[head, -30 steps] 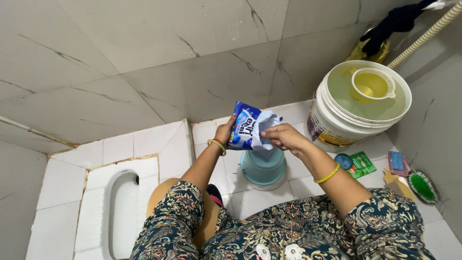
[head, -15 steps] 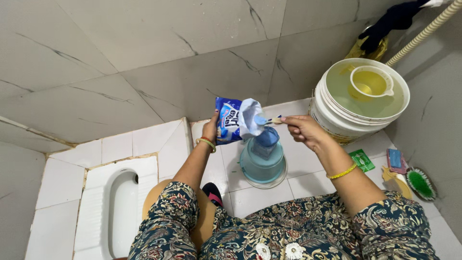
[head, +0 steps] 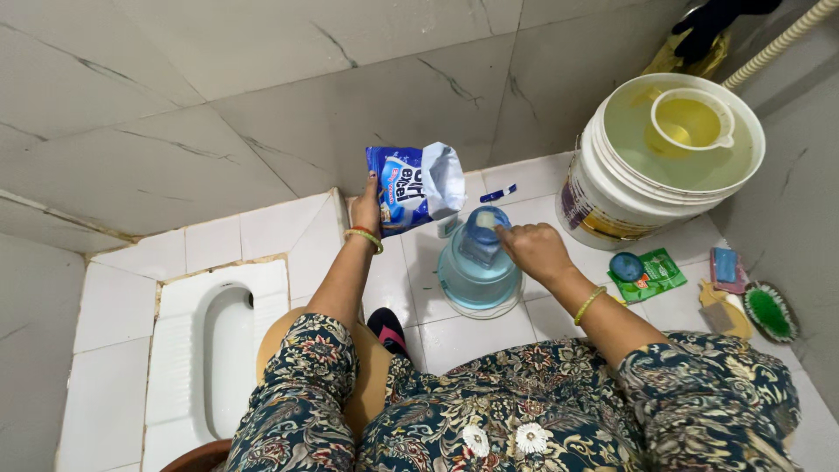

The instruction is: The person adds detergent to a small bucket of water, rinses a small plastic container, and then washes their hands with liquid soap at a sink.

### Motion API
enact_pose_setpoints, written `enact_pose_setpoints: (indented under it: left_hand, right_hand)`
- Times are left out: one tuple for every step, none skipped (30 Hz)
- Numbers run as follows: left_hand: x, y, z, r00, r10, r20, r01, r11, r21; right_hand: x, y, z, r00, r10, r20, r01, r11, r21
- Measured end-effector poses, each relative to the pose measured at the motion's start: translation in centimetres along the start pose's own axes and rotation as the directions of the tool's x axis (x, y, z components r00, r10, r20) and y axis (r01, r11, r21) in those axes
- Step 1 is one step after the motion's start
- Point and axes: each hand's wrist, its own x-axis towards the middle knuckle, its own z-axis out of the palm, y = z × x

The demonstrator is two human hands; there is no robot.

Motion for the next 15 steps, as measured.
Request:
enact_pose_setpoints:
  left_hand:
    - [-0.1,-0.2,0.1,1.000,0.000,-0.001,0.000,1.000,0.001]
    - [0.1,-0.2,0.2,0.998,-0.004,0.057,0.009,0.997,-0.082]
    - [0.2,-0.2,0.3,0.993,-0.003,0.115,0.022,0.986,-0.164]
    - [0.4,-0.4,0.3,0.994,0.003,0.110,0.015,0.986,-0.166]
    - [0.6,-0.6,0.4,0.969,-0.010,0.246,0.074,0.964,-0.254]
    - [0.9,-0.8,0.5,0.926,-0.008,0.378,0.143,0.933,-0.329]
    - [1.2,-1.0,0.7,0.928,-0.003,0.373,0.136,0.934,-0.331]
    - [1.5,-1.2,1.0,0.901,0.046,0.431,0.147,0.903,-0.403]
    - [1.7,-1.3,1.3,0.870,0.100,0.483,0.162,0.867,-0.472]
    - [1.6,-1.3,1.6,0.871,0.102,0.481,0.159,0.868,-0.471]
    - [1.4,-1.2,1.9,0.868,0.084,0.490,0.182,0.864,-0.469]
    - [1.0,-1.1,2.2,0.863,0.063,0.502,0.208,0.860,-0.466]
    - [0.7,-1.0,2.5,0.862,0.064,0.503,0.208,0.861,-0.465]
    - [0.3,-0.8,2.9,0.849,0.064,0.525,0.209,0.871,-0.445]
    - [0.0,-0.7,3.2,0.836,0.064,0.546,0.210,0.880,-0.425]
  right_hand:
    - [0.2,-0.3,-0.4,0.988,0.142,-0.057,-0.134,0.984,0.120]
    - [0.7,-0.2,-0.9,0.954,0.284,-0.100,-0.253,0.936,0.243]
    - [1.0,0.1,-1.5,0.954,0.282,-0.104,-0.250,0.937,0.244]
    - [1.5,0.5,-2.1,0.865,0.502,-0.013,-0.445,0.778,0.444]
    - [2.1,0.8,-2.5,0.733,0.668,0.127,-0.594,0.539,0.598]
    - [2.5,1.3,-3.0,0.737,0.664,0.124,-0.588,0.540,0.602]
    - [2.8,2.0,-3.7,0.687,0.703,0.184,-0.533,0.315,0.785]
    - [3.2,2.2,-4.3,0.643,0.720,0.260,-0.433,0.062,0.899]
    - [3.6,2.2,-5.0,0.646,0.718,0.259,-0.429,0.061,0.901]
    - [3.6,2.4,-6.1,0.630,0.721,0.291,-0.370,-0.050,0.928]
    - [3.7,2.3,-7.2,0.615,0.719,0.324,-0.306,-0.161,0.938]
    - [4.0,2.0,-8.2,0.614,0.720,0.323,-0.304,-0.161,0.939]
    - [4.4,1.6,-9.1,0.631,0.711,0.310,-0.278,-0.166,0.946]
    - [4.8,1.0,-9.9,0.646,0.703,0.297,-0.252,-0.171,0.953]
    - [5.2,0.3,-10.7,0.645,0.705,0.295,-0.250,-0.170,0.953]
